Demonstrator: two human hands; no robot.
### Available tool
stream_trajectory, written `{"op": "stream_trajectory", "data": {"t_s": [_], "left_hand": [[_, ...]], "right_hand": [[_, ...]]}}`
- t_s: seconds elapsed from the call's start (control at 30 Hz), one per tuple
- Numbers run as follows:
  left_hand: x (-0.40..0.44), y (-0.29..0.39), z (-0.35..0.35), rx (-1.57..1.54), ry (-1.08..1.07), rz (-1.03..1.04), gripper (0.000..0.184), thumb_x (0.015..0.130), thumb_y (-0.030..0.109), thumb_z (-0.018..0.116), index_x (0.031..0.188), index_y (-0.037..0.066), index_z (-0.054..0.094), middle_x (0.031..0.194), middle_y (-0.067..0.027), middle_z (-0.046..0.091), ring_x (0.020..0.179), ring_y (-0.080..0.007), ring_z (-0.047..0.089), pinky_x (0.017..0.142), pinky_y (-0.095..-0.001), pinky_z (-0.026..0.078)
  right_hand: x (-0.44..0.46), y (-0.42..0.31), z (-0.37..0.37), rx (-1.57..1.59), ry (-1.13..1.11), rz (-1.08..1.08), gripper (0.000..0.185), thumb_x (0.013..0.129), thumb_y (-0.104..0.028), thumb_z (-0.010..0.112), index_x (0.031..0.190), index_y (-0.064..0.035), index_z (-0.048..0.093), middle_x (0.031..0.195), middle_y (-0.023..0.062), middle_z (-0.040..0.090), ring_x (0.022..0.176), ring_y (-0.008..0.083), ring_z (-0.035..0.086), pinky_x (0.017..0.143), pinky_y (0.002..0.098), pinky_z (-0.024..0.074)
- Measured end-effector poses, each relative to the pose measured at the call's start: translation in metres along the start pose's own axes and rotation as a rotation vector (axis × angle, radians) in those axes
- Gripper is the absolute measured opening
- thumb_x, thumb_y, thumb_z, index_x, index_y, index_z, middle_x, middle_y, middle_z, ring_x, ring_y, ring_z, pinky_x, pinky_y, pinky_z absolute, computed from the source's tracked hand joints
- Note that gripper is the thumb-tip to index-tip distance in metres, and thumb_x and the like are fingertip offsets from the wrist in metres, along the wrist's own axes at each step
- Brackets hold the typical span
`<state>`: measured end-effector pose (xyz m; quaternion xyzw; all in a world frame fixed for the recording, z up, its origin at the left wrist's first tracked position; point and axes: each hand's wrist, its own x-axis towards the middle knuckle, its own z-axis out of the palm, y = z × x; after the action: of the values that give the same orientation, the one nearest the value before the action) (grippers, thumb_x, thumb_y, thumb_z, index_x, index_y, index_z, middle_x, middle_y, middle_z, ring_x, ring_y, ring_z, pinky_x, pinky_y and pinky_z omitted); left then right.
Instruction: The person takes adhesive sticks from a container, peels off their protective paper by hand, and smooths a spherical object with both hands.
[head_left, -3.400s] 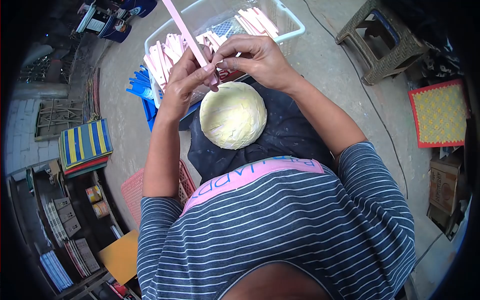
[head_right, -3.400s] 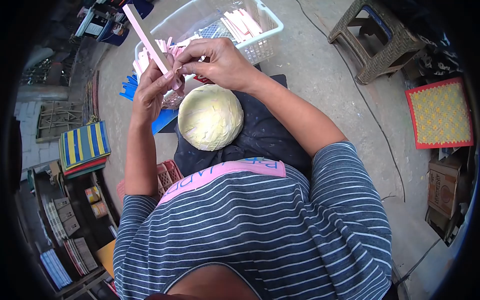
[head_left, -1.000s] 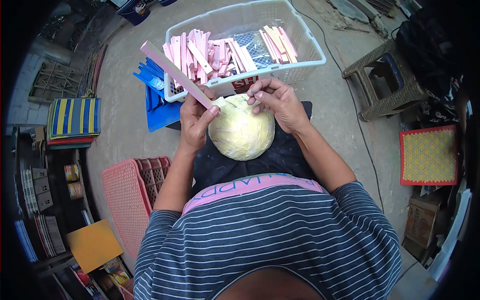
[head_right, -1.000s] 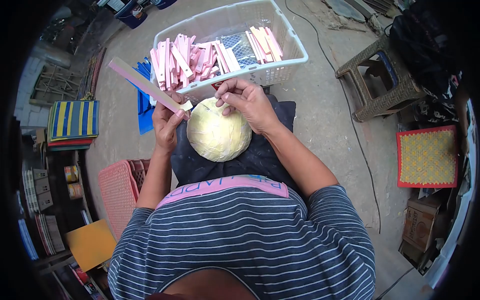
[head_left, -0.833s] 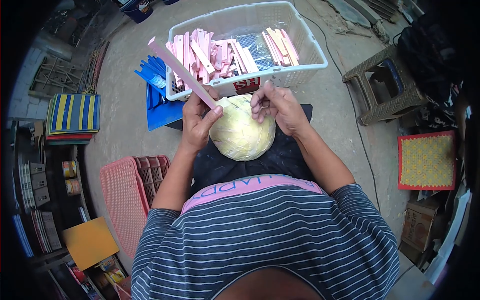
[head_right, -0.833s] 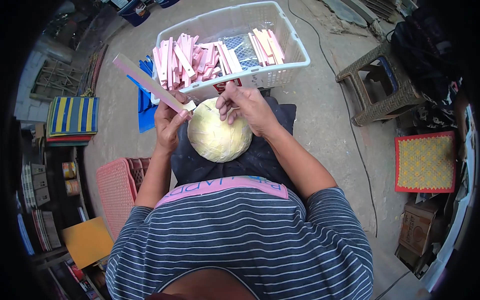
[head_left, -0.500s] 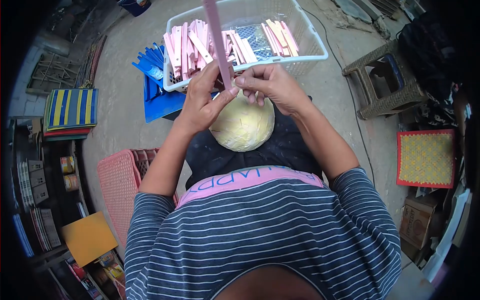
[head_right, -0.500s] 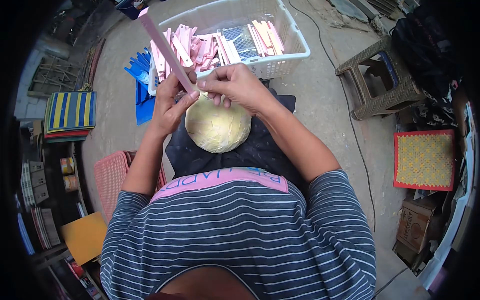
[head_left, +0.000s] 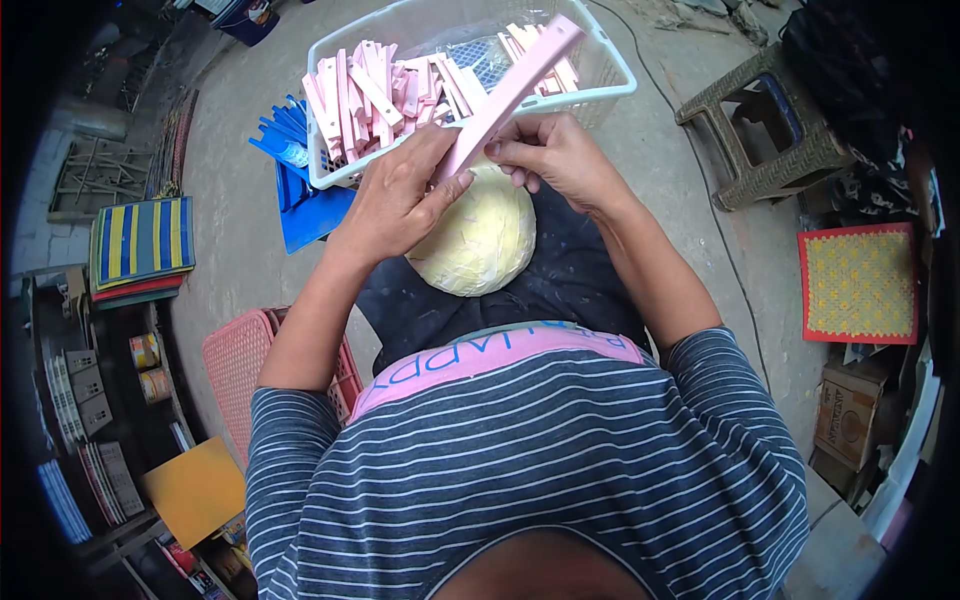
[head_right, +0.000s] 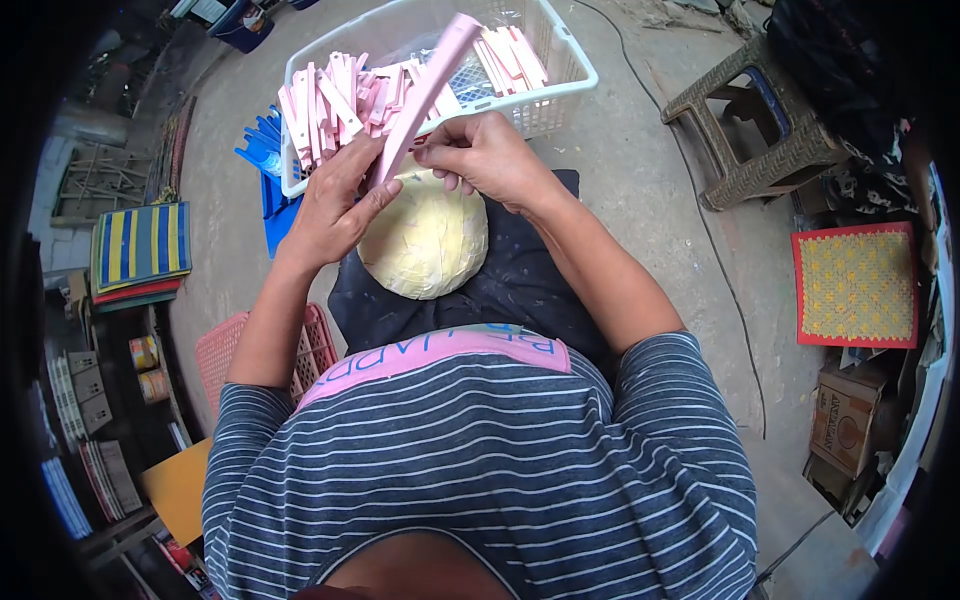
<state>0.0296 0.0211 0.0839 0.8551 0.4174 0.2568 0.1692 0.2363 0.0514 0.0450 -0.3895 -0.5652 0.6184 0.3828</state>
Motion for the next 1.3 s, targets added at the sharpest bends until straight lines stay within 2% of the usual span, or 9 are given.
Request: {"op": "stream_trajectory", "data": {"t_s": [0.13,0.27,0.37,0.57,0.77,1.07,1.17,1.3], "left_hand": [[0.001,0.004,-0.002,0.072,-0.094,-0.023,0.031,0.087,0.022,0.056,0.111,0.002,0.053,0.099,-0.0193,0.058,0.089,-0.0367,0.059,0.074,-0.0434,0.046],[0.002,0.001,0.012,0.148,-0.103,0.03,0.028,0.087,0.018,0.053,0.11,0.003,0.048,0.093,-0.0203,0.059,0.088,-0.0396,0.058,0.072,-0.0472,0.044],[0.003,0.008,0.013,0.16,-0.226,-0.06,0.028,0.09,0.02,0.051,0.111,0.002,0.046,0.095,-0.0213,0.055,0.091,-0.0406,0.053,0.075,-0.0465,0.04],[0.001,0.01,0.011,0.223,-0.29,-0.052,0.032,0.087,0.019,0.053,0.112,0.0,0.046,0.086,-0.0233,0.056,0.086,-0.0421,0.054,0.073,-0.0474,0.039],[-0.001,0.019,0.009,0.325,-0.391,-0.122,0.036,0.088,0.022,0.053,0.115,-0.001,0.047,0.089,-0.0242,0.059,0.084,-0.0407,0.056,0.071,-0.0479,0.04],[-0.008,0.016,0.008,0.368,-0.344,-0.094,0.041,0.089,0.022,0.053,0.121,-0.002,0.045,0.09,-0.0243,0.059,0.084,-0.0405,0.057,0.075,-0.0464,0.04],[-0.007,0.016,0.004,0.334,-0.412,-0.154,0.038,0.088,0.021,0.053,0.118,-0.002,0.046,0.092,-0.0239,0.06,0.086,-0.0411,0.056,0.075,-0.0472,0.041],[-0.017,0.011,0.003,0.308,-0.35,-0.141,0.033,0.088,0.021,0.052,0.112,-0.001,0.046,0.092,-0.0235,0.059,0.087,-0.042,0.056,0.073,-0.048,0.041]], "right_hand": [[-0.006,0.01,-0.013,0.031,0.065,-0.025,0.017,0.08,-0.01,0.068,0.091,0.0029,0.066,0.069,0.0044,0.061,0.054,0.0073,0.055,0.042,0.0202,0.0408],[-0.014,0.021,-0.013,0.026,0.132,0.018,0.018,0.079,-0.007,0.068,0.093,0.0031,0.065,0.069,0.0045,0.061,0.053,0.0073,0.055,0.039,0.0203,0.0395],[-0.019,0.025,-0.015,0.01,0.173,0.056,0.012,0.08,-0.004,0.067,0.091,0.0013,0.065,0.07,0.0031,0.061,0.054,0.0076,0.055,0.042,0.0201,0.0409],[-0.026,0.043,-0.02,0.034,0.174,0.09,0.011,0.08,-0.005,0.067,0.089,0.0008,0.065,0.068,0.0027,0.06,0.054,0.0078,0.055,0.041,0.0203,0.0407],[-0.023,0.064,-0.022,0.023,0.145,0.174,0.013,0.078,-0.007,0.067,0.089,0.0005,0.064,0.065,0.0024,0.059,0.048,0.0062,0.052,0.038,0.0196,0.0378],[-0.019,0.068,-0.015,-0.037,0.152,0.185,0.012,0.077,-0.006,0.068,0.087,-0.0003,0.066,0.066,0.0022,0.06,0.048,0.0061,0.052,0.037,0.0207,0.0371],[-0.019,0.066,-0.015,-0.045,0.147,0.189,0.012,0.077,-0.006,0.068,0.086,-0.0005,0.067,0.065,0.002,0.061,0.047,0.0063,0.052,0.037,0.021,0.0369],[-0.018,0.068,-0.015,-0.04,0.152,0.218,0.013,0.076,-0.008,0.07,0.086,-0.0002,0.067,0.063,0.0023,0.061,0.046,0.0062,0.051,0.038,0.0208,0.037]]}}
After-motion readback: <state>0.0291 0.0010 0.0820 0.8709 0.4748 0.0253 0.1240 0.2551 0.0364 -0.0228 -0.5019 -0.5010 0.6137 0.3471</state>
